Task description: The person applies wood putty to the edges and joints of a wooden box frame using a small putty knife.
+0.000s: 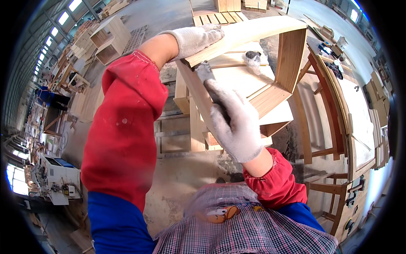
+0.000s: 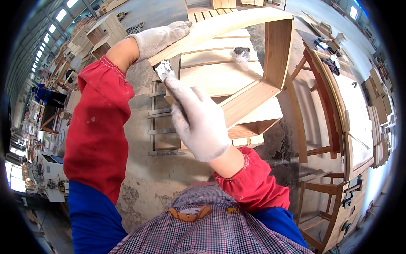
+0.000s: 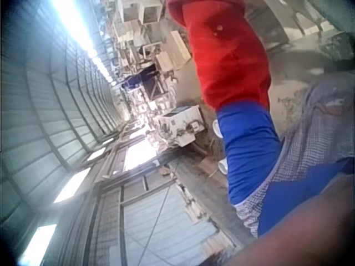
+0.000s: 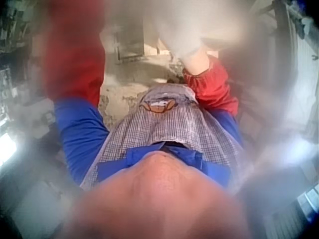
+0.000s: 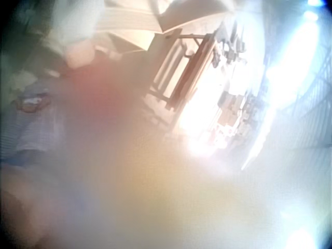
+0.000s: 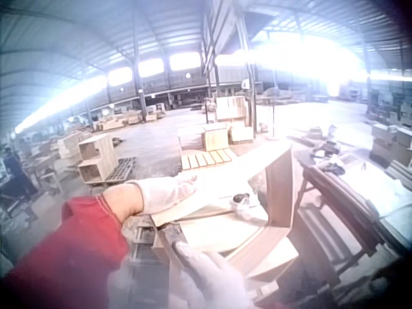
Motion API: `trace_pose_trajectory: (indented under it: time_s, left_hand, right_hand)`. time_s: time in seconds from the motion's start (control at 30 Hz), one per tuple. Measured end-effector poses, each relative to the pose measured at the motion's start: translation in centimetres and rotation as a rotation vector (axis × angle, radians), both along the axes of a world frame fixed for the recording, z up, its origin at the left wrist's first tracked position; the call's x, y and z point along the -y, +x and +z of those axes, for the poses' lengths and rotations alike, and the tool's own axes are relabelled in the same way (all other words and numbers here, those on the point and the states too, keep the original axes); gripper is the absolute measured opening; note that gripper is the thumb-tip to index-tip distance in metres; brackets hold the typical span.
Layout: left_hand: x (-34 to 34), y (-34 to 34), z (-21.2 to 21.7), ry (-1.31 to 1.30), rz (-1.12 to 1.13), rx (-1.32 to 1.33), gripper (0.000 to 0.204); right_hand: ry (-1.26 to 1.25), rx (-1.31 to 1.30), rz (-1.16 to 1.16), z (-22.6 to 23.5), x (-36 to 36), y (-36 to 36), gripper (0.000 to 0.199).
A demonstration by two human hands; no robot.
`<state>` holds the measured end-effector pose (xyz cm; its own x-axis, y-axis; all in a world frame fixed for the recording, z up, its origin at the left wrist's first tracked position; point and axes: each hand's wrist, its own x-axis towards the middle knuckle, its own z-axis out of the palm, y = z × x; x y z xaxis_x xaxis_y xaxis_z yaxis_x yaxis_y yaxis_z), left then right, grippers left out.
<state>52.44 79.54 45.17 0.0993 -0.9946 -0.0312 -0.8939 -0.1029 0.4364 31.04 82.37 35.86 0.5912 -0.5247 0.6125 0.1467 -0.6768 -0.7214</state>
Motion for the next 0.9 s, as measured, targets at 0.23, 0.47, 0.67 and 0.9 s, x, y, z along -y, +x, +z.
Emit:
trace_pose_trajectory:
  time_s: [0.23, 0.47, 0.67, 0.9]
  left_hand:
    - [-0.2, -0.7, 0.8, 0.027, -0.044, 0.132, 0.056]
    - [-0.1, -0.6, 0.8, 0.022, -0.006, 0.105, 0.056]
    - [0.2, -0.7, 0.1, -0.003, 0.027, -0.027, 0.055]
    - [0.9, 2.0, -0.4, -0.007, -0.091, -0.114, 0.054]
  right_hand:
    - [-0.1, -0.091, 0.019, 0.2, -0.4, -0.8, 0.047]
    - [-0.068, -0.179, -0.012, 1.6, -0.7, -1.1, 0.04]
    - [-0.099, -0.107, -0.01, 1.3, 0.9, -0.6, 0.038]
    - [-0.02, -0.38, 0.068, -9.9, -0.4, -4.6, 0.037]
